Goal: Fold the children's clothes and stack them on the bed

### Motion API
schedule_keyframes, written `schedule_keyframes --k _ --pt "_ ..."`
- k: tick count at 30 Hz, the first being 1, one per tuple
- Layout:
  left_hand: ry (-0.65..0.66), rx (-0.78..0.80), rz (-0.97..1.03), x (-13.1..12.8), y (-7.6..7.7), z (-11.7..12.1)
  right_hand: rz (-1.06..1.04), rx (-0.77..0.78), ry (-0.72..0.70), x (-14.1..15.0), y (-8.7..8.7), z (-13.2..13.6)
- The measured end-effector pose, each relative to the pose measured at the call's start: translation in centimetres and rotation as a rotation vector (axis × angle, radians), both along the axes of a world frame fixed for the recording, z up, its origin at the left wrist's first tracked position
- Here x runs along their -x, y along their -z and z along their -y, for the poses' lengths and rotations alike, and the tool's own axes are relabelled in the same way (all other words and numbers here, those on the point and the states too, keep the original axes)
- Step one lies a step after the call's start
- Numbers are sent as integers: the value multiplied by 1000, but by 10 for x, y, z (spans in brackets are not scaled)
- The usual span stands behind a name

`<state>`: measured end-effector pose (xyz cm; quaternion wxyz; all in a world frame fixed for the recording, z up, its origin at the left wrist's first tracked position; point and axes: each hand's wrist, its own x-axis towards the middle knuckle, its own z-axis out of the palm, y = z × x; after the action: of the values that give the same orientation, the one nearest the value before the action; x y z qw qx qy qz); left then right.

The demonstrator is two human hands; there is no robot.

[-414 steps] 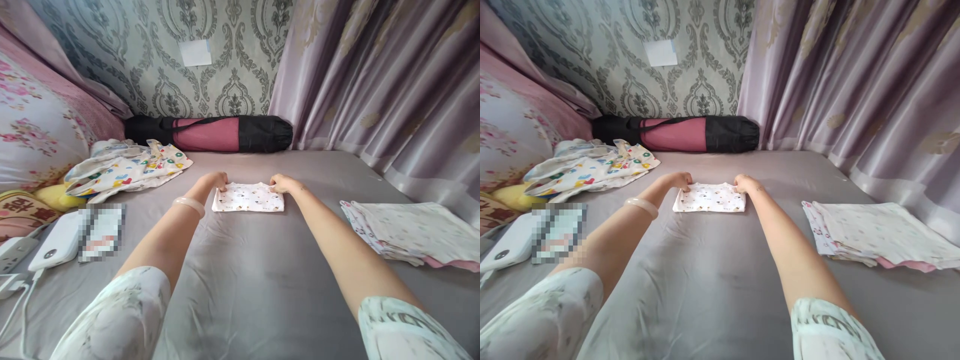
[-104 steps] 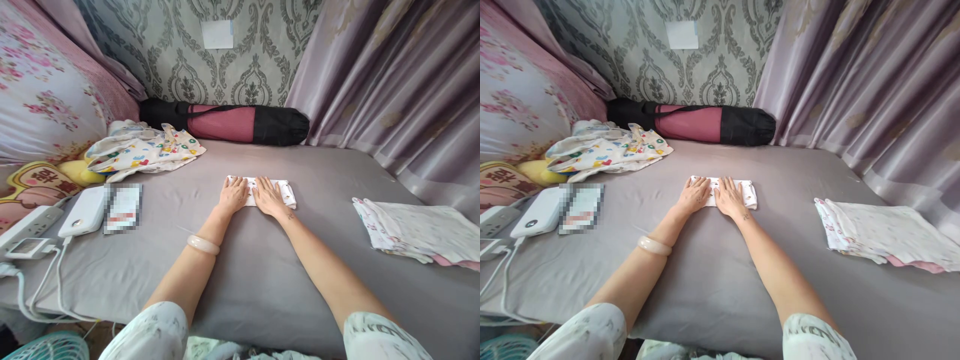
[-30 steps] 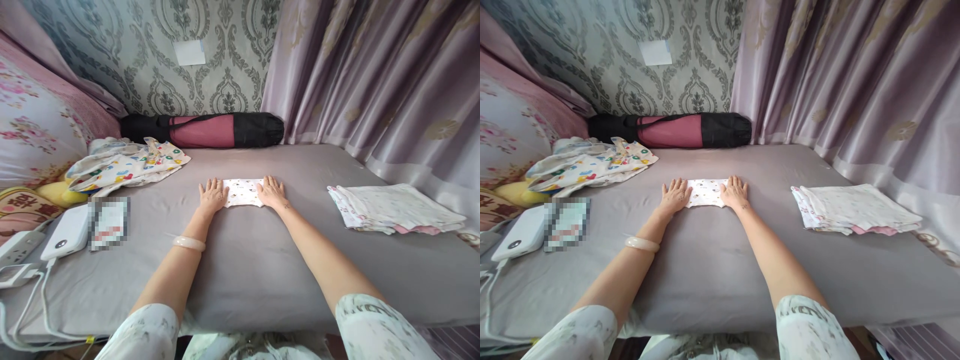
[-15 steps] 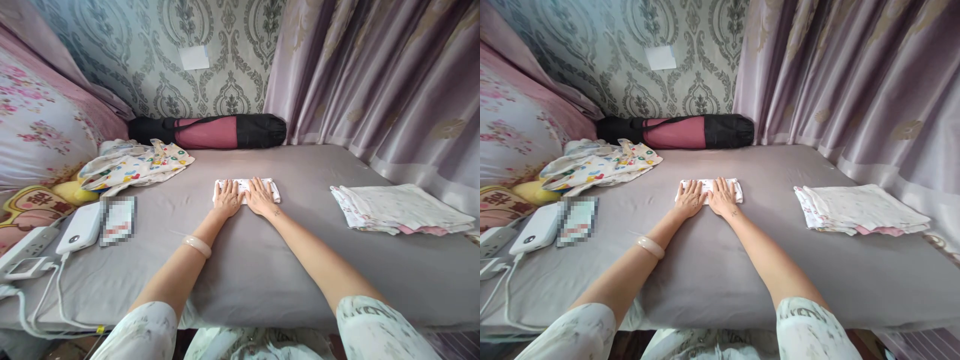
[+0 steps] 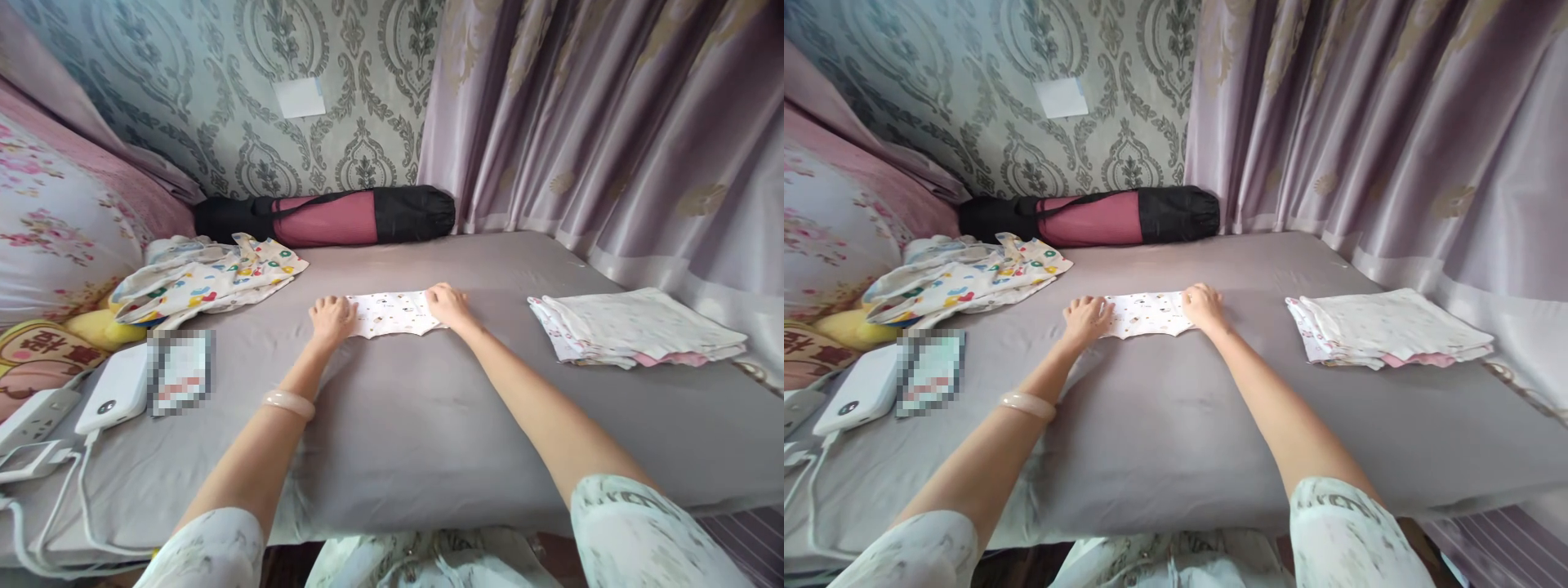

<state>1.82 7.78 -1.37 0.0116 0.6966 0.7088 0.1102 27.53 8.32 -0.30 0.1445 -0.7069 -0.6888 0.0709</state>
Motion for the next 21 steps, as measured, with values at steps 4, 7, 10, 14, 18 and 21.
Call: schedule_keyframes --k 4,7,10,14,18,21 --pt "-268 122 115 30 -5 -12 24 144 229 -35 1 -8" --pt "-337 205 191 36 -8 -19 32 180 261 -39 7 -9" --pt "-340 238 244 28 -9 -21 32 192 255 -30 9 -8" --pt "-324 205 312 14 -7 -24 -4 212 239 -16 6 -8" --pt "-346 198 361 4 -7 -27 -42 211 221 -9 4 -9" --pt "-366 237 436 0 -11 -25 -28 177 215 -5 4 -7"
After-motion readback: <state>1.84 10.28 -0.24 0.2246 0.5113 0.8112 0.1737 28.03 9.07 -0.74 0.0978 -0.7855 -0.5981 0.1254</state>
